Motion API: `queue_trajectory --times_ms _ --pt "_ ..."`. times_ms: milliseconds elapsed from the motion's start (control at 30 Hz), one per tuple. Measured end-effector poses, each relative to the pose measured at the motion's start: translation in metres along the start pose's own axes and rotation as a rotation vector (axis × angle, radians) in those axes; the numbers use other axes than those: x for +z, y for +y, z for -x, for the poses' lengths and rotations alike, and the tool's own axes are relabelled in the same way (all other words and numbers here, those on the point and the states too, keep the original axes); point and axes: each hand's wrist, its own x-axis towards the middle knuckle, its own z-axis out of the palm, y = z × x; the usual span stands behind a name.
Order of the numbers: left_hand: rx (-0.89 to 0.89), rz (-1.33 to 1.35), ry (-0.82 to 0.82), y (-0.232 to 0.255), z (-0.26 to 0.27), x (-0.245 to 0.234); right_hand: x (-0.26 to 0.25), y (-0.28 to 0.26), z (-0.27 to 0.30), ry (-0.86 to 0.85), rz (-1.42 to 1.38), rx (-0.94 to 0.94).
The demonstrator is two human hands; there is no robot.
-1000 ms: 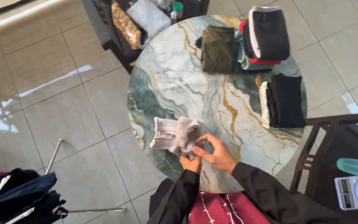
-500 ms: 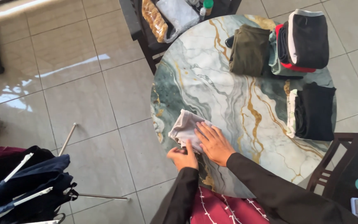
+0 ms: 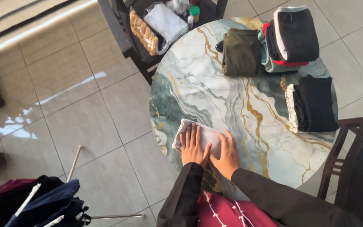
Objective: The recorder folds several items of clothing, such as underwear and shirts, on a table on a balcony.
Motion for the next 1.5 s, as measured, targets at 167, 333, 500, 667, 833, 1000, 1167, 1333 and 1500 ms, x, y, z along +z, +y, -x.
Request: queue_trajectory --times_ms 167,333,500,667,833,1000,1167,1333,1500 --pt "-0.044 0.094 -0.03 -0.035 0.008 0.06 0.045 0.044 -0.022 -0.009 -0.46 0.578" --pt "-0.254 0.339 0.096 -0.022 0.002 0.072 -0.01 0.002 -0.05 -0.328 -0.692 0.602" --pt "-0.564 2.165 -0.219 0.052 -0.063 -0.074 -0.121 -0.055 -0.059 -0.191 -0.045 -0.318" --pt "-0.678 1.824 -0.397 0.09 -0.137 0.004 -0.212 -0.02 -0.09 -0.025 0.091 -0.697" --pt "-0.448 1.641 -0.097 0.184 -0.244 0.049 -0.268 0.068 -0.16 0.267 -0.118 -0.4" --pt "-0.164 1.509 -0.027 0.259 -0.372 0.082 -0.31 0.163 -0.296 0.205 -0.605 0.08" --pt "-0.49 0.567 0.109 0.3 -0.43 0.078 -0.296 0.224 -0.372 0.256 -0.302 0.116" --pt "-0.404 0.292 -0.009 0.281 -0.427 0.107 -0.227 0.294 -0.378 0.311 -0.125 0.029" --pt "-0.371 0.275 0.115 0.3 -0.424 0.085 -0.236 0.275 -0.371 0.309 -0.2 0.079"
